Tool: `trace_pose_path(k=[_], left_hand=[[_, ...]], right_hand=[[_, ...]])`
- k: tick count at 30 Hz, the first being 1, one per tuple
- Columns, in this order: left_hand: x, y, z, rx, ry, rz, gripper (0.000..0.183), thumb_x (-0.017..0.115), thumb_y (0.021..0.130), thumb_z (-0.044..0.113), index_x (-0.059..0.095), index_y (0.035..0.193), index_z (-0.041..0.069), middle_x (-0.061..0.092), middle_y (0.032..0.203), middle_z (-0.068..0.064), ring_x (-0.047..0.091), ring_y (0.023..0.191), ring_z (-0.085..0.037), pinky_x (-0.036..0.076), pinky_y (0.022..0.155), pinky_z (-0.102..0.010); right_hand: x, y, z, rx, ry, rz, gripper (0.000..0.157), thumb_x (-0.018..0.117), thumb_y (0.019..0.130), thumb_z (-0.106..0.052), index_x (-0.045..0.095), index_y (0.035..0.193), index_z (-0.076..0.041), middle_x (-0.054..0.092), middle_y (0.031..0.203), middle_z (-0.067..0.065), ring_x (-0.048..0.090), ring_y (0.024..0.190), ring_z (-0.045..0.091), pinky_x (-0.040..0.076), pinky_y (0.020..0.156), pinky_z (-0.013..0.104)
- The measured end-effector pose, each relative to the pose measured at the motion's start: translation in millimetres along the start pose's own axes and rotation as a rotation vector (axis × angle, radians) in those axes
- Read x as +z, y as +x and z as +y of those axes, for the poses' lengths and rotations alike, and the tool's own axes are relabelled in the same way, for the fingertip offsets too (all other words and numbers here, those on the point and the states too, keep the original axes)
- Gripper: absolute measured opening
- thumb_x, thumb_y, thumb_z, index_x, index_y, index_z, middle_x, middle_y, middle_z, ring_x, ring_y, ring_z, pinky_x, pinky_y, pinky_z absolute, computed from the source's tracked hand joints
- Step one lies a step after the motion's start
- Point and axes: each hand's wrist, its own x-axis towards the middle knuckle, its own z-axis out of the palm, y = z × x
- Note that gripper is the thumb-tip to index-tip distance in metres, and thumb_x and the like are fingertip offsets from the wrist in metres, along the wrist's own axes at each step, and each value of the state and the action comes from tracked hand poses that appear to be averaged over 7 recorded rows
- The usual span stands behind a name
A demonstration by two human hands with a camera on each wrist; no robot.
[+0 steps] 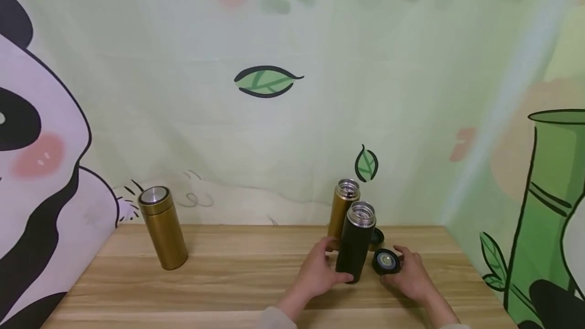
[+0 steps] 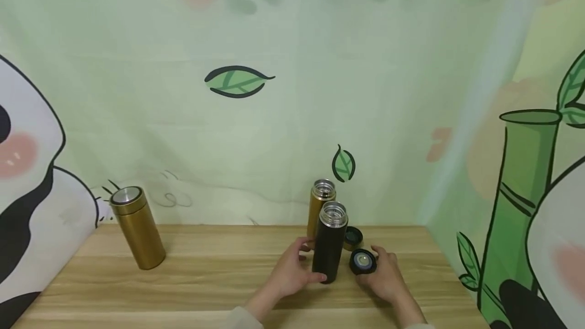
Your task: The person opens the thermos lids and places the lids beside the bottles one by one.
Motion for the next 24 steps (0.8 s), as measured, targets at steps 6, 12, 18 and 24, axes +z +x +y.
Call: trace_pose_path(k=[6,12,18,24], left_hand=[[-25.9,-16.0,-6.9,0.008,0.03,0.018,0.085,0.094,0.072,0.026,0.051,0.144,0.009,0.06,0.134,-0.02,0.061,0.118,-0.039,0.053,0.093,-0.049],[-59.5,-43.2,-10.1,-0.011,0.051,-0.038,0.076,0.092,0.076,0.026,0.054,0.14,0.011,0.06,0.134,-0.018,0.06,0.119,-0.039,0.053,0.094,-0.054],[-93.7,-71.6,-8.3,-0.036,0.035,-0.111,0.072,0.09,0.079,0.03,0.054,0.139,0.015,0.059,0.137,-0.017,0.06,0.123,-0.042,0.053,0.096,-0.058],[-127.3,-93.2,-12.9,-0.123,0.008,-0.115,0.075,0.09,0.08,0.035,0.052,0.142,0.015,0.057,0.141,-0.017,0.056,0.127,-0.043,0.052,0.097,-0.06]], right_hand=[[-2.5,-13.7,-2.2,0.039,0.002,0.019,0.091,0.089,0.074,-0.02,0.041,0.143,0.014,0.038,0.132,0.041,0.049,0.121,0.054,0.044,0.103,0.065],[-5.8,-35.1,-15.5,0.113,0.018,0.022,0.069,0.087,0.08,-0.027,0.052,0.128,0.008,0.046,0.125,0.031,0.053,0.11,0.04,0.05,0.087,0.045],[5.3,-54.5,-30.9,0.16,0.14,-0.036,0.042,0.081,0.087,-0.021,0.057,0.111,0.003,0.058,0.105,0.017,0.058,0.092,0.024,0.048,0.075,0.033],[26.1,-68.8,-43.7,0.075,0.199,-0.135,0.026,0.08,0.088,-0.019,0.063,0.1,-0.003,0.062,0.085,0.004,0.058,0.076,0.017,0.048,0.067,0.026]])
